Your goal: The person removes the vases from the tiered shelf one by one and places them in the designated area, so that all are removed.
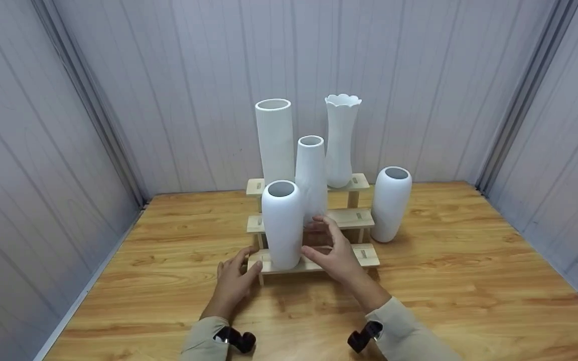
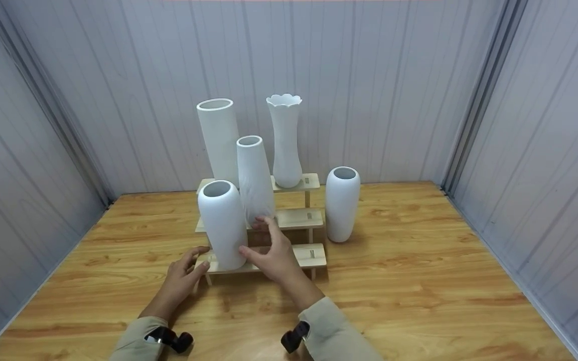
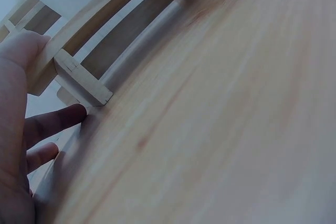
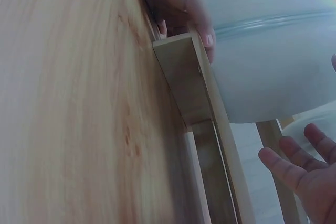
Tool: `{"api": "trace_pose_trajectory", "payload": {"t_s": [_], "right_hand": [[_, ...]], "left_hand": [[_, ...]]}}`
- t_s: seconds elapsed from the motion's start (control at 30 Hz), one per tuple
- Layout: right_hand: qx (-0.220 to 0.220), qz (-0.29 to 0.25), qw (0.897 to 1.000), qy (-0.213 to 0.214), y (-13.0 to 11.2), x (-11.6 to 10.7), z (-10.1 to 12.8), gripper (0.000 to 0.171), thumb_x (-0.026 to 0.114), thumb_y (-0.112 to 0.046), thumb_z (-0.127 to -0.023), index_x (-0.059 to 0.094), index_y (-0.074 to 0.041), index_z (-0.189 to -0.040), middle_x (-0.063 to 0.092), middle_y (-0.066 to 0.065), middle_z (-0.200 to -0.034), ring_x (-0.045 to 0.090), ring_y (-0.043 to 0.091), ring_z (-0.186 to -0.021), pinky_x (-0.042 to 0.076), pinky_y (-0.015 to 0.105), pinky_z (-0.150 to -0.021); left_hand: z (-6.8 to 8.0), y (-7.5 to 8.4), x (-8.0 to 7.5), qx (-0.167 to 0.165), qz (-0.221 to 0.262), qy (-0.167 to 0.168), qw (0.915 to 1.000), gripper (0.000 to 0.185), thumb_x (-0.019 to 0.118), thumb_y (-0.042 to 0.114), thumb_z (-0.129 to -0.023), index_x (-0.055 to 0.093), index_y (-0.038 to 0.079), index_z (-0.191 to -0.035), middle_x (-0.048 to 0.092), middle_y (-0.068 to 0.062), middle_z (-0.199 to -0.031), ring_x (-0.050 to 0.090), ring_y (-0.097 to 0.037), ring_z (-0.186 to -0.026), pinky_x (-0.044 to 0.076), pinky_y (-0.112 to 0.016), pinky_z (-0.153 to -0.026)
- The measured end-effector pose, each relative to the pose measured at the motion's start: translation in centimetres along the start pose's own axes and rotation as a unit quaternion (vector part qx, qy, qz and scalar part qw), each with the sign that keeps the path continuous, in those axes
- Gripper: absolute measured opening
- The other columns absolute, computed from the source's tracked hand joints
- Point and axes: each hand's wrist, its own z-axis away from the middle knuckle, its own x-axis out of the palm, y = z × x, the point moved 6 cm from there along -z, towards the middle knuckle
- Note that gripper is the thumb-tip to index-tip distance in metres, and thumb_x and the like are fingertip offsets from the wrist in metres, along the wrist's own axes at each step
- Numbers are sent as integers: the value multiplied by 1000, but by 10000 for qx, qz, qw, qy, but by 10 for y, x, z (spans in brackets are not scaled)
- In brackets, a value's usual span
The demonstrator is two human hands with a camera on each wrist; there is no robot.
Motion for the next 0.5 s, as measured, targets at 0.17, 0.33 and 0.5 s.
{"api": "trace_pose_trajectory", "payload": {"t_s": [0.17, 0.33, 0.5], "right_hand": [[-17, -227, 9997, -14, 2, 8, -2, 70, 73, -7, -77, 33, -3, -134, 45, 21, -125, 50, 44, -106, 41, 55, -88], [-86, -266, 9996, -39, 2, 13, -3, 73, 74, -7, -76, 32, -3, -135, 46, 19, -125, 50, 39, -107, 41, 55, -88], [-128, -110, 9999, -23, 3, 17, -4, 74, 76, -9, -75, 33, -8, -136, 46, 18, -126, 48, 35, -111, 42, 54, -88]], "left_hand": [[0, -1, -1, -67, -12, 48, 10000, 43, 56, 52, -85, 53, 33, -124, 58, -5, -116, 43, -28, -115, -5, -51, -106], [0, -1, -1, -67, 31, 36, 10000, 43, 57, 51, -85, 52, 33, -124, 58, -4, -115, 43, -26, -113, -1, -49, -106], [0, -1, 0, -67, 4, 17, 10000, 42, 57, 49, -86, 52, 33, -124, 58, -2, -114, 44, -24, -112, -1, -49, -106]]}}
